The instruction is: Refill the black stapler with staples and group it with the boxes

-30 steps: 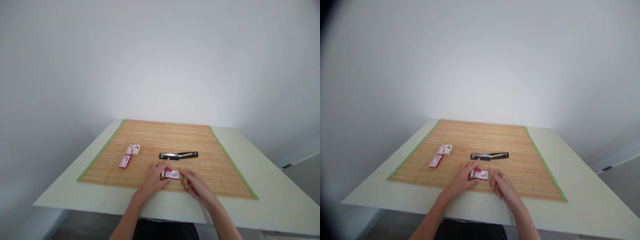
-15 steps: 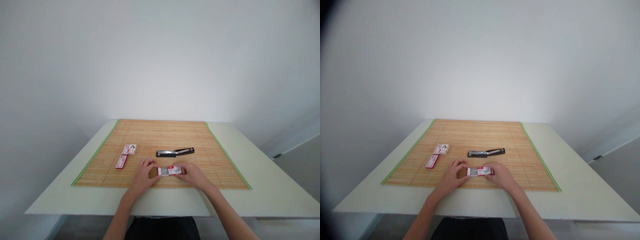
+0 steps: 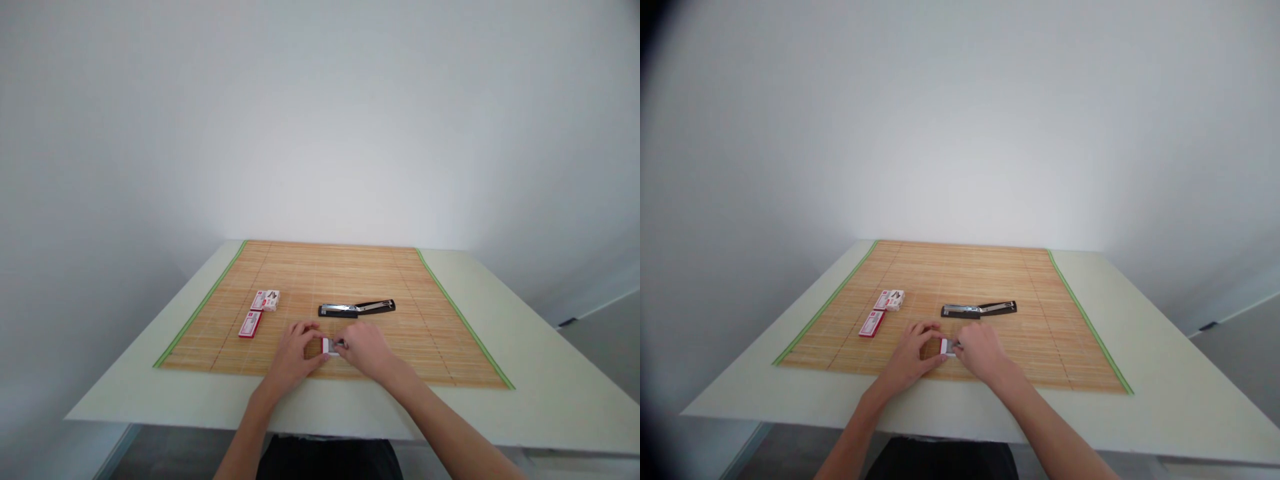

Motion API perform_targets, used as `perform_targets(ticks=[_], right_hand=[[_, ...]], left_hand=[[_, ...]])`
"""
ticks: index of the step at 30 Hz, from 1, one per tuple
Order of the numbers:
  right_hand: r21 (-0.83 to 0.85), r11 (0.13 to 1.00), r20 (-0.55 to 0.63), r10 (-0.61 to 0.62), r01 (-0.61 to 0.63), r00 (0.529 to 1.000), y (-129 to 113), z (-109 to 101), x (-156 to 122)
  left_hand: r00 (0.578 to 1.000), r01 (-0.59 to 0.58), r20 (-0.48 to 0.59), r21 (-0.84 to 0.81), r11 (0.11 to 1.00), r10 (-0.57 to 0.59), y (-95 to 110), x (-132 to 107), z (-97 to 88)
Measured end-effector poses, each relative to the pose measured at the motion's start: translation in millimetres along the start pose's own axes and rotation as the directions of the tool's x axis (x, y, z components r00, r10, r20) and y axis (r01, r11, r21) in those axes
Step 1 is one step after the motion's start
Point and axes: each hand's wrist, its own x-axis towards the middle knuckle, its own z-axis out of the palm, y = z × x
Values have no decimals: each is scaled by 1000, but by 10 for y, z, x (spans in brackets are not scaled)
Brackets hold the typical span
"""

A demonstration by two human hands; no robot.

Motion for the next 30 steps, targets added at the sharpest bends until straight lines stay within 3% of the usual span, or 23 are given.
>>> perform_targets(ticks=[5,16,22,25,30], right_hand=[[-23,1000,39,9,-8,999,-27,43,58],[-32,999,97,-40,43,994,-48,-67,166],[129,991,32,37,-40,999,252,-148,14],[239,966,-6,99,-95,995,411,-103,-120],[309,948,-50,101,-81,994,524,-4,-262]], left_hand=[[1000,5,-9,-8,1000,-5,3,2,3],[1000,8,-12,-14,1000,-9,12,5,7],[999,22,-22,-26,999,-22,31,-5,-1],[999,28,-23,-25,999,-29,38,-4,-3],[999,33,-25,-40,999,-34,54,-1,1]])
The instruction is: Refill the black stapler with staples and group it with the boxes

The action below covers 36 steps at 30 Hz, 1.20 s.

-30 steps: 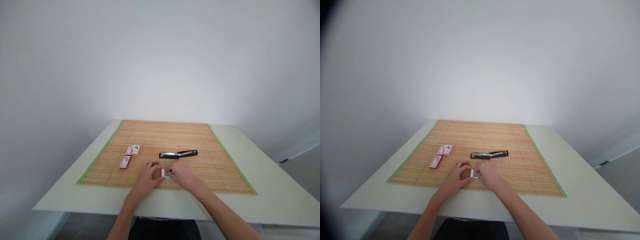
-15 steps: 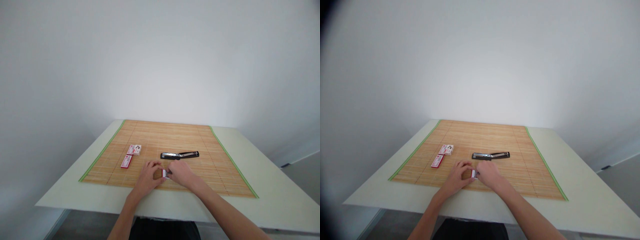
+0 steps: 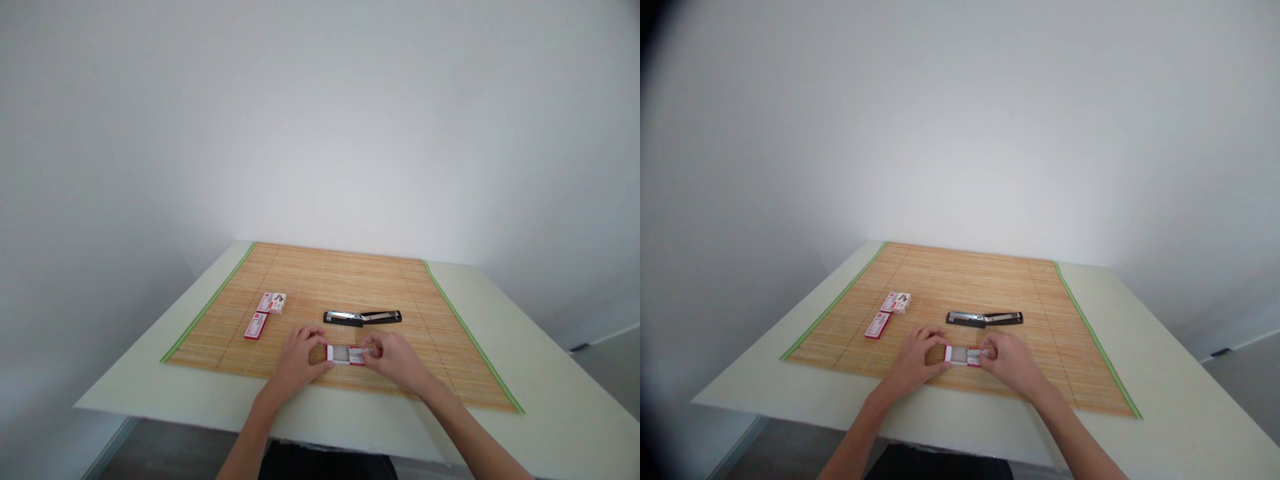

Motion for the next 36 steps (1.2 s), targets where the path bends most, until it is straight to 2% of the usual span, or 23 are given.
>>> perform_targets(ticks=[7,12,18,22,25,27,29,33,36], right_hand=[[36,998,-29,53,-52,998,202,-29,-110],[62,997,49,31,-34,998,309,37,-144],[110,994,35,-1,-3,999,100,190,-85],[106,994,14,-6,5,1000,9,223,-51],[124,992,-32,-2,5,1000,-30,234,-25],[129,991,-48,-23,29,999,-66,243,-5],[128,991,-49,-44,50,998,-107,253,18],[115,992,-55,-55,61,997,-154,253,74],[88,994,-101,-63,71,993,-158,216,132]], left_hand=[[999,26,35,-14,1000,-25,-56,-27,-114],[997,44,56,40,998,-46,-67,8,-103],[997,22,74,60,998,-27,33,97,82],[997,-6,71,-26,1000,8,10,114,100],[999,26,-44,-64,998,-29,-65,208,90],[986,59,-156,-14,998,-61,-129,337,103],[980,71,-192,56,996,-59,-196,491,129],[993,66,-109,103,993,-54,-299,682,157],[997,34,-66,81,996,-29,-305,645,144]])
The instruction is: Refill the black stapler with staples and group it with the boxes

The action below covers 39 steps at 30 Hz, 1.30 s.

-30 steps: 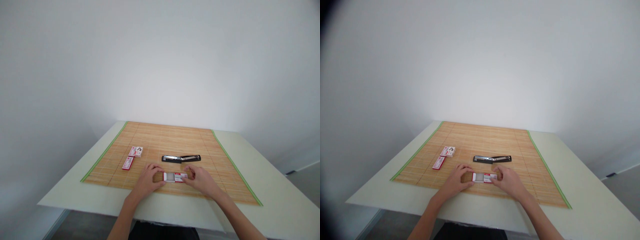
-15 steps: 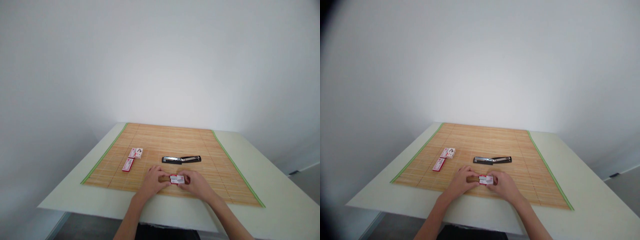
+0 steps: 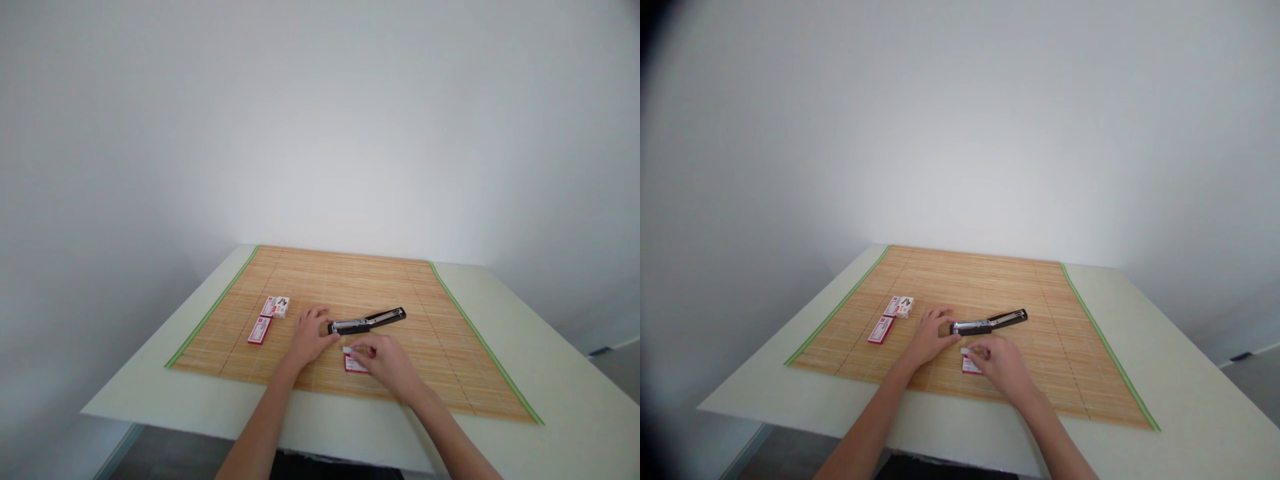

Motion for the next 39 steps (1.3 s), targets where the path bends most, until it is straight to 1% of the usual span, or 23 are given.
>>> perform_targets(ticks=[4,9,12,17,22,25,28,31,34,36,38,39], right_hand=[[-44,999,-63,13,-15,998,-16,-74,103],[-83,997,-3,9,-9,1000,-51,-106,198],[-109,994,13,19,-17,1000,-47,-74,227],[-102,995,26,4,-1,1000,-22,-36,257],[-90,995,0,32,-32,999,46,-115,180],[-135,990,1,28,-28,1000,73,-155,98],[-180,984,17,11,-8,1000,27,-121,57],[-183,983,17,-7,10,1000,-77,-58,62],[-182,983,20,-29,32,999,-133,-73,70],[-176,984,-13,-18,16,1000,-68,-164,58],[-154,987,-135,20,-41,991,107,-307,22],[-133,988,-223,50,-81,974,231,-385,-7]], left_hand=[[999,-31,41,-32,999,32,65,-160,-47],[998,-32,54,-35,999,34,143,-276,-77],[998,-36,49,-44,998,39,157,-286,-80],[998,-38,45,-38,999,39,157,-280,-83],[998,-31,46,-40,999,33,155,-285,-83],[999,-29,42,-34,999,31,151,-285,-73],[999,-29,42,-31,999,31,144,-284,-65],[998,-21,52,-24,999,22,136,-281,-63],[998,-15,60,-22,1000,16,135,-275,-65],[998,-18,61,-26,999,19,140,-271,-69],[998,-19,59,-30,999,21,147,-269,-74],[998,-18,57,-31,999,20,150,-269,-76]])
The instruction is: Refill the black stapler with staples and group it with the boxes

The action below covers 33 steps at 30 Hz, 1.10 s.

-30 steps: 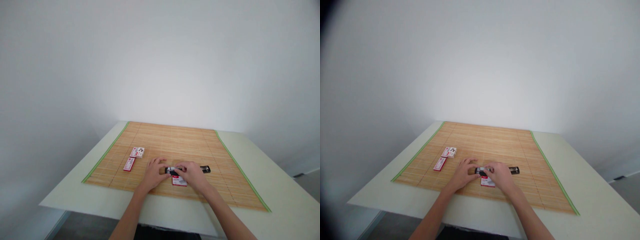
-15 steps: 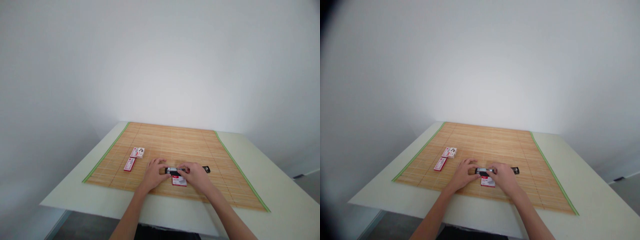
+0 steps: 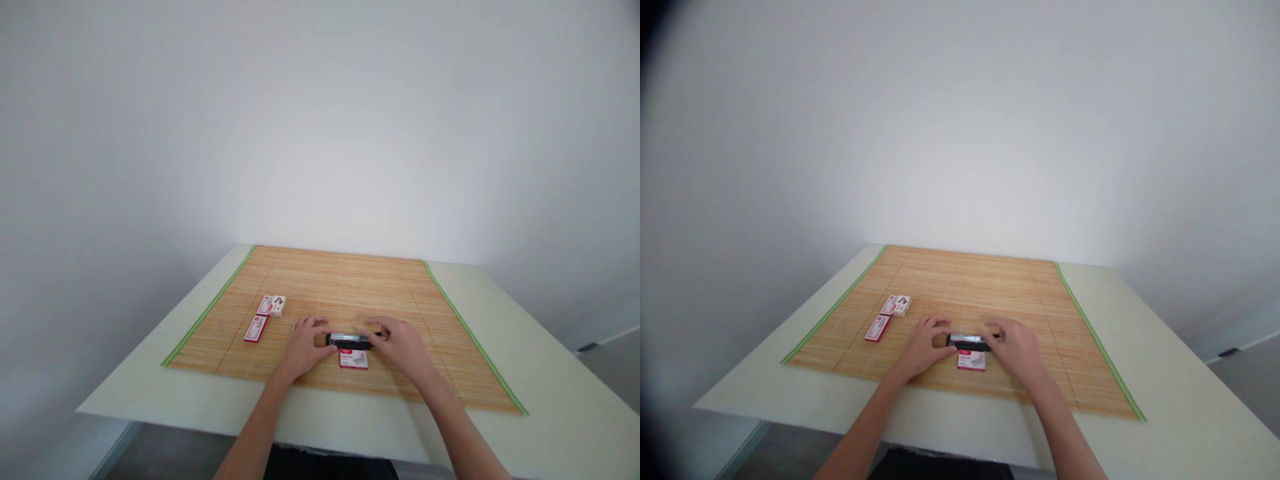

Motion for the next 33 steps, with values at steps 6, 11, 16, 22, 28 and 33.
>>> perform_targets(ticks=[6,11,16,22,28,33], right_hand=[[289,928,-31,255,-235,967,763,-120,-206],[672,714,123,155,-197,980,696,-12,-275],[674,734,109,3,-77,994,246,43,19],[292,941,140,-217,170,966,-363,337,291],[156,964,220,-246,215,944,-428,359,311],[266,930,182,-307,254,934,-311,288,250]], left_hand=[[1000,6,-11,-11,1000,-6,3,-7,-5],[1000,1,-14,-12,1000,-1,9,-10,-6],[1000,-9,-13,-9,1000,8,10,-5,-4],[1000,-22,-19,-5,1000,22,-9,2,13],[999,-24,-28,-2,1000,24,-13,-1,26],[999,-12,-30,10,1000,12,-14,0,33]])
